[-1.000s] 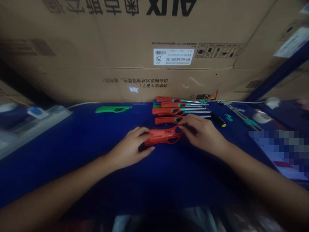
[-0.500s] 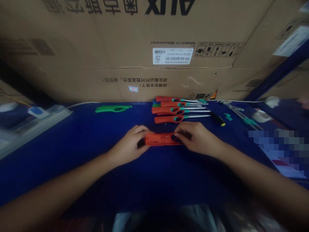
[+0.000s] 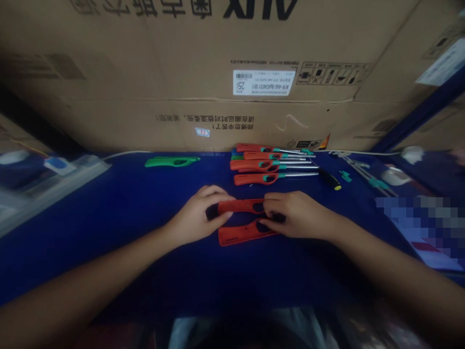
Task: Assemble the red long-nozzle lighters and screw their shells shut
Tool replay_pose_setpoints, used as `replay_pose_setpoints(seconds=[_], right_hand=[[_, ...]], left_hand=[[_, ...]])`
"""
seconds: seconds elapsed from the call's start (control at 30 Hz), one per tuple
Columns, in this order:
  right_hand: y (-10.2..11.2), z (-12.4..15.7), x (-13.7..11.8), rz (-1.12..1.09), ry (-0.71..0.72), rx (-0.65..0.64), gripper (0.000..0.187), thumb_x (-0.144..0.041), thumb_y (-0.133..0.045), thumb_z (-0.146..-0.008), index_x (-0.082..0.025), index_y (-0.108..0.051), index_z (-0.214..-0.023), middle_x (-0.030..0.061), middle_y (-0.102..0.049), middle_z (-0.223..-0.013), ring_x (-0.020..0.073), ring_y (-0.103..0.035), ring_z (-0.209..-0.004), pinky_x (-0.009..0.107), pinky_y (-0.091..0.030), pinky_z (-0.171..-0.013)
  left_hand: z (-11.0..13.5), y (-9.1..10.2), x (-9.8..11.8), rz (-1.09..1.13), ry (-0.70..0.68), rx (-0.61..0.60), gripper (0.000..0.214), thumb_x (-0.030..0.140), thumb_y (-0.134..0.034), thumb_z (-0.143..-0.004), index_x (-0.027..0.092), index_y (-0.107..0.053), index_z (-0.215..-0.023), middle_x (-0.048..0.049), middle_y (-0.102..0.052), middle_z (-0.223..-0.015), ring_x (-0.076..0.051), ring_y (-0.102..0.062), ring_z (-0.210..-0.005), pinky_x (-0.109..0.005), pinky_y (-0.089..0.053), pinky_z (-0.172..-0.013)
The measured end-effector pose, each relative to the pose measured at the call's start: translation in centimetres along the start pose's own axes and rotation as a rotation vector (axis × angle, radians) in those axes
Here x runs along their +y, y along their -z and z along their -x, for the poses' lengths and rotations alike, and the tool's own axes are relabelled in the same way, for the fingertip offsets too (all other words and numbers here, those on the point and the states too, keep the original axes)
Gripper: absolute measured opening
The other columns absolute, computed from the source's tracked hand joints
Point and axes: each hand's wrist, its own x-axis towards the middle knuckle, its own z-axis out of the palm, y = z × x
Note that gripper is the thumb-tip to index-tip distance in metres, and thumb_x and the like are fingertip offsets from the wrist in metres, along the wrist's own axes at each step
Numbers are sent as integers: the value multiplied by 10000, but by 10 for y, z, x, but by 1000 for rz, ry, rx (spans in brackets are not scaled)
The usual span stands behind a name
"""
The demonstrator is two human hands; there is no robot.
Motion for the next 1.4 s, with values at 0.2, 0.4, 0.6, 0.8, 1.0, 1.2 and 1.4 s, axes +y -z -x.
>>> replay_pose_setpoints(seconds=[0.2, 0.4, 0.6, 0.8, 1.0, 1.2, 1.4], right_hand=[[1, 2, 6, 22, 66, 63, 224, -341, -629, -919, -209, -610, -1099, 52, -630, -1102, 158, -638, -821, 271, -437, -648], [-2, -1, 8, -69, 101, -13, 171, -267, -579, -957, -196, -627, -1105, 54, -649, -1073, 161, -651, -844, 283, -492, -740], [-2, -2, 8, -60, 118, -15, 109, -243, -568, -963, -190, -647, -1016, 45, -645, -1035, 157, -638, -845, 278, -479, -741], [-3, -3, 7, -85, 120, 9, 95, -244, -575, -959, -185, -642, -993, 43, -650, -1005, 149, -634, -836, 266, -473, -740], [-4, -2, 6, -74, 110, 21, 93, -254, -579, -953, -193, -642, -984, 41, -653, -1001, 150, -634, -833, 266, -462, -718], [-5, -3, 7, -60, 116, 43, 95, -246, -572, -954, -194, -645, -983, 41, -658, -1001, 149, -638, -832, 261, -460, -716], [-5, -3, 6, -42, 115, 48, 86, -238, -582, -946, -194, -649, -977, 36, -664, -985, 149, -642, -824, 258, -455, -699]], left_hand=[[5, 8, 14, -25, -118, -58, 264, 255, -649, -889, 222, -685, -1149, -61, -672, -1116, -214, -615, -1048, -391, -477, -959], [7, 9, 13, -110, -167, -180, 334, 248, -621, -902, 239, -653, -1234, -48, -676, -1187, -205, -636, -1074, -386, -476, -965], [5, 9, 9, -119, -155, -170, 257, 261, -594, -941, 243, -693, -1178, -44, -707, -1117, -199, -658, -1026, -379, -486, -942], [4, 9, 5, -97, -175, -163, 235, 212, -577, -957, 244, -717, -1143, -36, -717, -1088, -184, -664, -1008, -356, -505, -929], [3, 10, 5, -60, -183, -136, 204, 210, -582, -957, 235, -739, -1084, -39, -727, -1050, -176, -677, -965, -337, -542, -898], [2, 11, 6, -53, -192, -130, 227, 217, -582, -939, 234, -732, -1109, -60, -725, -1051, -190, -682, -960, -358, -564, -898], [3, 14, 9, -57, -181, -147, 249, 213, -575, -937, 231, -717, -1141, -61, -708, -1096, -189, -671, -1008, -341, -565, -911]])
